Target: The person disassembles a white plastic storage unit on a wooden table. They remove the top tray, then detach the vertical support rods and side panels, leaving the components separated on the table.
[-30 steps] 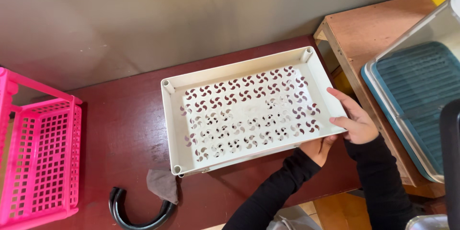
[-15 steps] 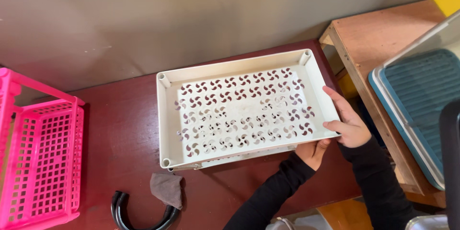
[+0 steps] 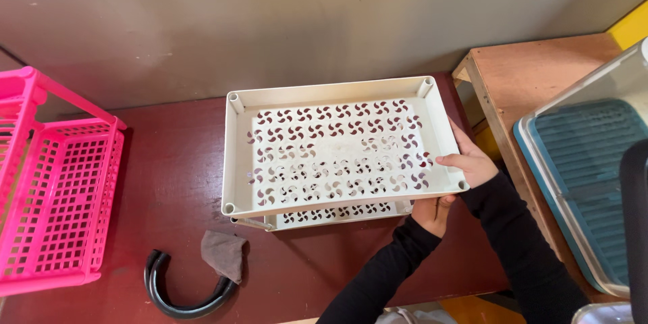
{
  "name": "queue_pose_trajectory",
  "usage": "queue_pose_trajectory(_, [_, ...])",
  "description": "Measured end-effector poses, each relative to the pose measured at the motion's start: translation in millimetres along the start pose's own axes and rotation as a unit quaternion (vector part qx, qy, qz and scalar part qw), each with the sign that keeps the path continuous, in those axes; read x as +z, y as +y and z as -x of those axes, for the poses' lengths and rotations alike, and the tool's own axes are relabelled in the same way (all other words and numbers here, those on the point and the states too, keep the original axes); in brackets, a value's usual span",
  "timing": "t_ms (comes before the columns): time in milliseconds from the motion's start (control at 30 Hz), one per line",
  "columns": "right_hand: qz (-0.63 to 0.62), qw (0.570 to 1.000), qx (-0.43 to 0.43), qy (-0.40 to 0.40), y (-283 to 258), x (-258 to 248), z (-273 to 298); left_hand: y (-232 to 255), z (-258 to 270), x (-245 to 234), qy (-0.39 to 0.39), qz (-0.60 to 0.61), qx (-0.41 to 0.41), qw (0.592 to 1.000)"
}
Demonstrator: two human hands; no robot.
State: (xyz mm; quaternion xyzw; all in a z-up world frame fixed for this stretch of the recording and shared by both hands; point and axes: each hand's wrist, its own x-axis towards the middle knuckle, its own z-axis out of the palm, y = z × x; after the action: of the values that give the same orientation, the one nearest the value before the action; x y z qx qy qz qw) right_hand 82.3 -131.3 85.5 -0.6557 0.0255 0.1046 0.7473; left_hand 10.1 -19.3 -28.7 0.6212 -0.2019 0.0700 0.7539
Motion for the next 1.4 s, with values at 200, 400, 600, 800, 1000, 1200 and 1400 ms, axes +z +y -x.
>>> queue_pose_trajectory(200, [0.040, 0.999, -0.034, -0.004, -10, 6, -5, 3, -14, 0, 0.053, -0.143, 0.107, 0.982])
queue_pose_trajectory(400, [0.026, 0.999, -0.011, 0.020, -19, 9, -14, -6, -24, 1, 0.044, -0.141, 0.080, 0.986])
queue_pose_trajectory(600, [0.043, 0.998, -0.035, 0.031, -13, 9, -21, -22, -27, 2, 0.055, -0.109, 0.082, 0.989])
queue_pose_trajectory(800, [0.029, 0.999, -0.022, 0.020, -9, 3, -28, -33, -23, -5, -0.020, 0.133, -0.094, 0.986])
queue_pose_trajectory(1000, [0.027, 0.999, -0.008, 0.018, 1, -6, -24, -23, -14, -16, -0.079, 0.125, -0.126, 0.981])
queue_pose_trajectory(1200, [0.007, 1.000, -0.018, 0.022, -2, 0, -22, -2, -14, -1, 0.013, -0.042, -0.089, 0.995])
queue_pose_trajectory(1400, [0.036, 0.998, -0.032, 0.033, -8, 10, -19, -10, -22, -7, 0.008, -0.128, 0.049, 0.990])
